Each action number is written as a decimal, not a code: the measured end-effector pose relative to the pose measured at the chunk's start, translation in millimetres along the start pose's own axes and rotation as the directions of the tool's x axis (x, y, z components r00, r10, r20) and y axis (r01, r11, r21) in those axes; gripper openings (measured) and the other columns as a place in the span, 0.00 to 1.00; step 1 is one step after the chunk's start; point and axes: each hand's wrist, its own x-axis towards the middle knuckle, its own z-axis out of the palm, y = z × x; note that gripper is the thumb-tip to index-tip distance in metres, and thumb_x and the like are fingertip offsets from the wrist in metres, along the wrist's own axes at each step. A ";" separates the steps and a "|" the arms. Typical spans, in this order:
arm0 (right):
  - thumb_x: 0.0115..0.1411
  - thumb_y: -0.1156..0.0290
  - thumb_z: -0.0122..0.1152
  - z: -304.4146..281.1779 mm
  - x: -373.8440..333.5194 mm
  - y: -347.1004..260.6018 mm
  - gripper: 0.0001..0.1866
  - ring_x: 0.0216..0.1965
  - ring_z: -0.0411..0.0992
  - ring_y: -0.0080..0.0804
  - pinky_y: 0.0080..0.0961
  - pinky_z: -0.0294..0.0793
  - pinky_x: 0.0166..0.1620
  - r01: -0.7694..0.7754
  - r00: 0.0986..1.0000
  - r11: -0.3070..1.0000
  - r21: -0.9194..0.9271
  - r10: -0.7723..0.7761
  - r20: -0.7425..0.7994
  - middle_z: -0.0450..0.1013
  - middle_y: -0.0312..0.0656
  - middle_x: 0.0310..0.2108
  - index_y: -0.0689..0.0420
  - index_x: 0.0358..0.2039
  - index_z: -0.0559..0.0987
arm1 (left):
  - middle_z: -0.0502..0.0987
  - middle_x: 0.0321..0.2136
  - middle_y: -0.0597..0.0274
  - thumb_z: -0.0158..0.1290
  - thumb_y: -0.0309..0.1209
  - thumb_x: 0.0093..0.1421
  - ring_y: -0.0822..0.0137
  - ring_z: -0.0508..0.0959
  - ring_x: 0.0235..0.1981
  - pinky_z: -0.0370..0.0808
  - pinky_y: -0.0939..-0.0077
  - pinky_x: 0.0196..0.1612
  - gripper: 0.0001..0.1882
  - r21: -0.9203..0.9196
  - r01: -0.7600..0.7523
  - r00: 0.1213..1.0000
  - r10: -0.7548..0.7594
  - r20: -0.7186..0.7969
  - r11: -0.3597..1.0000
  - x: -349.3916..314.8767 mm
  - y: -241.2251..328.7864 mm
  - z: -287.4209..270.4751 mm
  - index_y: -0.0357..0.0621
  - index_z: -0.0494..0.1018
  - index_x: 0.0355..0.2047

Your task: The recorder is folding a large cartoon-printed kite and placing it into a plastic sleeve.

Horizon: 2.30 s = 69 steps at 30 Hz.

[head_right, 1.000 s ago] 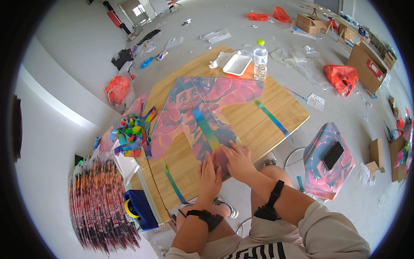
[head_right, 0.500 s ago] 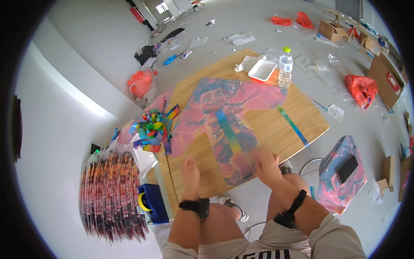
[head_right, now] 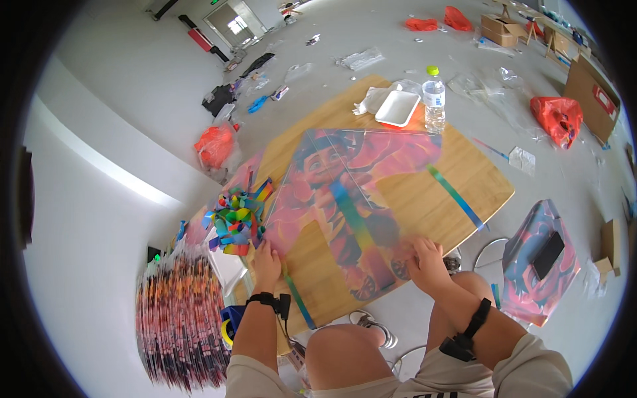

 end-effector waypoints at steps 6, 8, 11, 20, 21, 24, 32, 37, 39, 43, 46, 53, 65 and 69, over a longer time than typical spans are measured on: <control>0.62 0.78 0.57 -6.1 0.8 11.1 0.22 0.55 0.73 0.52 0.45 0.64 0.61 -0.047 0.999 0.999 0.007 0.047 -0.010 0.77 0.49 0.49 0.55 0.57 0.77 | 0.74 0.63 0.53 0.55 0.43 0.69 0.48 0.71 0.65 0.63 0.42 0.65 0.26 0.169 0.063 0.996 -0.074 0.057 0.984 39.4 -8.6 -9.2 0.48 0.74 0.64; 0.62 0.80 0.57 -8.3 1.9 11.8 0.22 0.56 0.73 0.51 0.44 0.65 0.61 -0.071 0.997 0.997 0.005 0.071 -0.008 0.78 0.48 0.50 0.55 0.58 0.77 | 0.74 0.63 0.53 0.57 0.45 0.68 0.48 0.71 0.65 0.63 0.41 0.64 0.26 0.209 0.096 0.990 -0.115 0.080 0.973 52.4 -11.3 -8.5 0.50 0.74 0.63; 0.60 0.84 0.58 -12.9 2.9 10.1 0.24 0.58 0.74 0.49 0.41 0.64 0.62 -0.111 0.994 0.994 -0.009 0.111 -0.016 0.79 0.45 0.52 0.55 0.58 0.77 | 0.76 0.61 0.55 0.65 0.54 0.60 0.45 0.71 0.64 0.63 0.38 0.63 0.31 0.140 0.180 0.965 -0.203 0.168 0.974 74.9 -11.7 -3.3 0.55 0.77 0.59; 0.62 0.83 0.59 -7.0 7.2 3.3 0.23 0.55 0.76 0.45 0.38 0.63 0.62 -0.118 0.993 0.992 -0.043 0.118 0.011 0.80 0.42 0.50 0.55 0.57 0.77 | 0.86 0.48 0.52 0.71 0.60 0.50 0.45 0.81 0.53 0.72 0.42 0.57 0.32 0.074 0.377 0.840 -0.374 0.394 0.923 108.7 -71.4 10.2 0.50 0.86 0.46; 0.62 0.83 0.59 -10.0 7.4 3.7 0.23 0.55 0.76 0.45 0.38 0.63 0.62 -0.133 0.991 0.990 -0.043 0.134 0.019 0.80 0.42 0.50 0.55 0.57 0.77 | 0.86 0.46 0.52 0.72 0.59 0.50 0.46 0.83 0.51 0.73 0.44 0.57 0.32 0.045 0.352 0.854 -0.341 0.392 0.935 110.6 -63.2 10.1 0.49 0.86 0.45; 0.63 0.79 0.58 -9.5 6.5 3.0 0.20 0.50 0.74 0.45 0.42 0.64 0.59 -0.110 0.994 0.994 -0.011 0.110 0.008 0.77 0.43 0.45 0.55 0.56 0.78 | 0.88 0.39 0.52 0.73 0.55 0.49 0.50 0.86 0.44 0.78 0.56 0.51 0.29 -0.014 0.261 0.961 -0.258 0.097 0.965 97.7 -70.7 14.9 0.43 0.87 0.40; 0.61 0.81 0.58 -11.6 5.7 4.9 0.22 0.55 0.74 0.45 0.41 0.64 0.61 -0.128 0.991 0.992 -0.018 0.129 0.025 0.79 0.42 0.48 0.55 0.57 0.78 | 0.87 0.33 0.55 0.72 0.47 0.53 0.55 0.87 0.36 0.80 0.62 0.45 0.22 -0.132 0.418 0.869 -0.353 0.347 0.899 106.7 -104.4 31.7 0.39 0.84 0.35; 0.64 0.76 0.59 -5.5 6.2 1.8 0.19 0.52 0.73 0.50 0.46 0.65 0.58 -0.088 0.996 0.996 0.012 0.088 0.019 0.76 0.46 0.43 0.54 0.56 0.78 | 0.86 0.32 0.56 0.72 0.44 0.54 0.56 0.86 0.35 0.80 0.62 0.44 0.20 -0.231 0.230 0.973 -0.224 0.051 0.945 90.3 -133.9 22.0 0.39 0.83 0.35; 0.61 0.80 0.58 -9.7 4.1 10.4 0.23 0.57 0.73 0.47 0.43 0.64 0.62 -0.133 0.991 0.991 -0.024 0.133 0.027 0.79 0.43 0.49 0.54 0.57 0.78 | 0.86 0.32 0.56 0.71 0.43 0.55 0.56 0.86 0.35 0.80 0.61 0.43 0.19 -0.300 0.200 0.980 -0.191 0.057 0.933 96.9 -98.6 9.6 0.39 0.82 0.35; 0.59 0.82 0.57 -12.5 3.2 9.7 0.25 0.59 0.74 0.47 0.42 0.64 0.64 -0.129 0.992 0.992 0.004 0.129 0.016 0.80 0.42 0.51 0.54 0.58 0.78 | 0.84 0.30 0.53 0.70 0.41 0.55 0.52 0.84 0.32 0.78 0.58 0.38 0.18 -0.119 0.100 0.992 -0.090 0.084 0.988 104.2 -54.8 -48.6 0.38 0.80 0.34; 0.60 0.80 0.58 -8.5 2.6 11.3 0.24 0.56 0.74 0.52 0.48 0.68 0.60 -0.082 0.996 0.995 0.057 0.084 -0.030 0.78 0.46 0.48 0.54 0.57 0.79 | 0.82 0.28 0.48 0.69 0.42 0.56 0.47 0.83 0.31 0.77 0.56 0.36 0.19 -0.079 0.009 0.998 -0.003 0.067 0.997 105.9 -23.4 -88.9 0.37 0.79 0.32; 0.64 0.84 0.54 -29.5 21.6 -2.6 0.19 0.44 0.80 0.40 0.35 0.79 0.48 0.180 0.982 0.948 0.264 -0.158 -0.102 0.79 0.47 0.45 0.57 0.52 0.82 | 0.80 0.21 0.43 0.56 0.45 0.64 0.45 0.83 0.26 0.77 0.55 0.33 0.23 -0.041 -0.143 0.979 0.147 0.138 0.989 128.2 74.4 -165.9 0.33 0.80 0.26; 0.69 0.57 0.65 -24.1 151.8 -97.4 0.31 0.49 0.81 0.41 0.38 0.80 0.51 -0.074 0.928 0.970 0.230 -0.017 0.372 0.76 0.53 0.56 0.58 0.66 0.70 | 0.87 0.32 0.56 0.57 0.43 0.68 0.82 0.67 0.16 0.59 0.84 0.18 0.13 -0.590 0.558 0.651 0.133 0.747 0.584 136.6 265.4 -181.7 0.47 0.77 0.41; 0.68 0.58 0.66 0.9 169.1 -85.5 0.27 0.47 0.82 0.40 0.37 0.81 0.48 -0.157 0.932 0.959 0.235 0.066 0.356 0.80 0.51 0.49 0.61 0.60 0.74 | 0.88 0.41 0.54 0.53 0.41 0.72 0.83 0.65 0.18 0.58 0.85 0.20 0.11 -0.600 0.743 0.535 0.274 0.799 0.298 131.5 284.8 -160.4 0.52 0.70 0.48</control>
